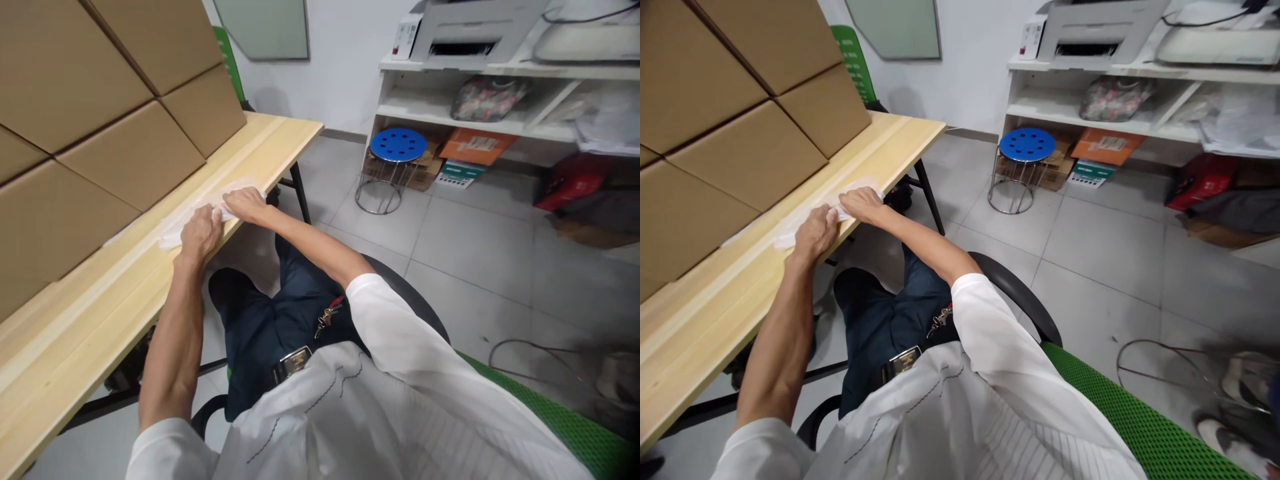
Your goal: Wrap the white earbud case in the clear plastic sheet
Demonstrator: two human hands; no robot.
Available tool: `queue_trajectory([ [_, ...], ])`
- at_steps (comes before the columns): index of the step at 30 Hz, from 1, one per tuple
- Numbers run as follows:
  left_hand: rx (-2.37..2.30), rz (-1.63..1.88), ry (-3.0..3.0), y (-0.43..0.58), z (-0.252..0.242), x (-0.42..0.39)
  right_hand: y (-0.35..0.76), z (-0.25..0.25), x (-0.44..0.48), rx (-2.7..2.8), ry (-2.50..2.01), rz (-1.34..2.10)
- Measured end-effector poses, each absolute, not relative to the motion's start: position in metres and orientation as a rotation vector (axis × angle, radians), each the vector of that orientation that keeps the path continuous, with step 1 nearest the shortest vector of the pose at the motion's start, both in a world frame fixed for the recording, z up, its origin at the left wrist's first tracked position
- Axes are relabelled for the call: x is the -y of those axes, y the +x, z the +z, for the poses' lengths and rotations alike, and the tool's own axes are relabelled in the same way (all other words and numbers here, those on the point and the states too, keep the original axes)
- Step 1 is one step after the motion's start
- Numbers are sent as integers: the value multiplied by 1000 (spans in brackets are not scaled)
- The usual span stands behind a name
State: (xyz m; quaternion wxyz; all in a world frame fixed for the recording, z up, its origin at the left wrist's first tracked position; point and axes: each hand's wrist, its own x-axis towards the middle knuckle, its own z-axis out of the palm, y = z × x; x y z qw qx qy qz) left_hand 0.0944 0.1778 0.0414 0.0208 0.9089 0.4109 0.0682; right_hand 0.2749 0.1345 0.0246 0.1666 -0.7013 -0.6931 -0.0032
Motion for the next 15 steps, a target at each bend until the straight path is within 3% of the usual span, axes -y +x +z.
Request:
queue_trajectory([
  [15, -1304, 223, 2783, 96, 42, -185, 300, 31, -126, 1976, -2082, -36],
])
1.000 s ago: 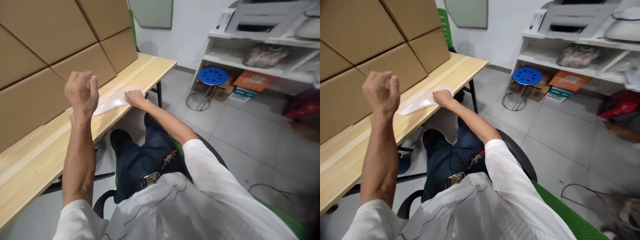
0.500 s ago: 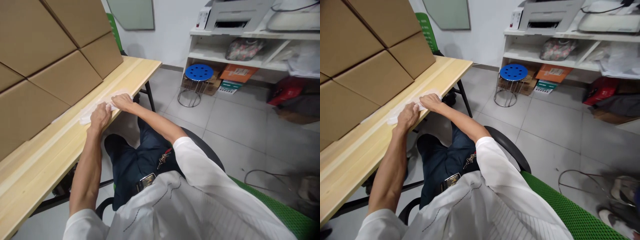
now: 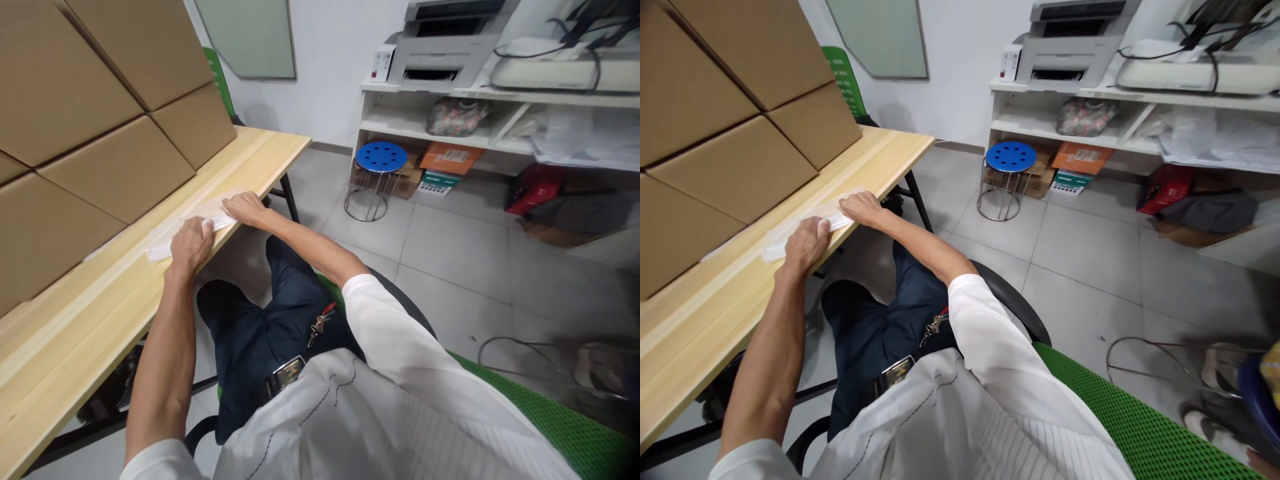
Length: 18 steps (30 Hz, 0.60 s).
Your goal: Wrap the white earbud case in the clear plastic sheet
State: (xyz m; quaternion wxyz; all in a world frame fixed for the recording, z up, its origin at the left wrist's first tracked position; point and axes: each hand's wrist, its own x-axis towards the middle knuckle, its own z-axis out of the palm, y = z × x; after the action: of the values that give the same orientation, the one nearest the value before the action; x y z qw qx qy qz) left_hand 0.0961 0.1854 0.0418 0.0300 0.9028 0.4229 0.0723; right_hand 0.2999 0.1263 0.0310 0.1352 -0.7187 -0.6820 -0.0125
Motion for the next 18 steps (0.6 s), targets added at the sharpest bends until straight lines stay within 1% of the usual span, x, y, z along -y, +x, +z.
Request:
queue_trajectory([
  [9, -1345, 168, 2736, 99, 49, -179, 346, 27, -106, 1761, -2219, -32],
  [12, -1326, 101, 2729, 98, 51, -181, 351, 33, -91, 1667, -2218, -104],
  [16, -1292, 99, 2760, 93, 47, -190, 317, 38, -94, 1745, -2015, -237],
  [18, -1224, 161, 2805, 90, 42, -195, 289, 33, -107, 1880, -1787, -190],
])
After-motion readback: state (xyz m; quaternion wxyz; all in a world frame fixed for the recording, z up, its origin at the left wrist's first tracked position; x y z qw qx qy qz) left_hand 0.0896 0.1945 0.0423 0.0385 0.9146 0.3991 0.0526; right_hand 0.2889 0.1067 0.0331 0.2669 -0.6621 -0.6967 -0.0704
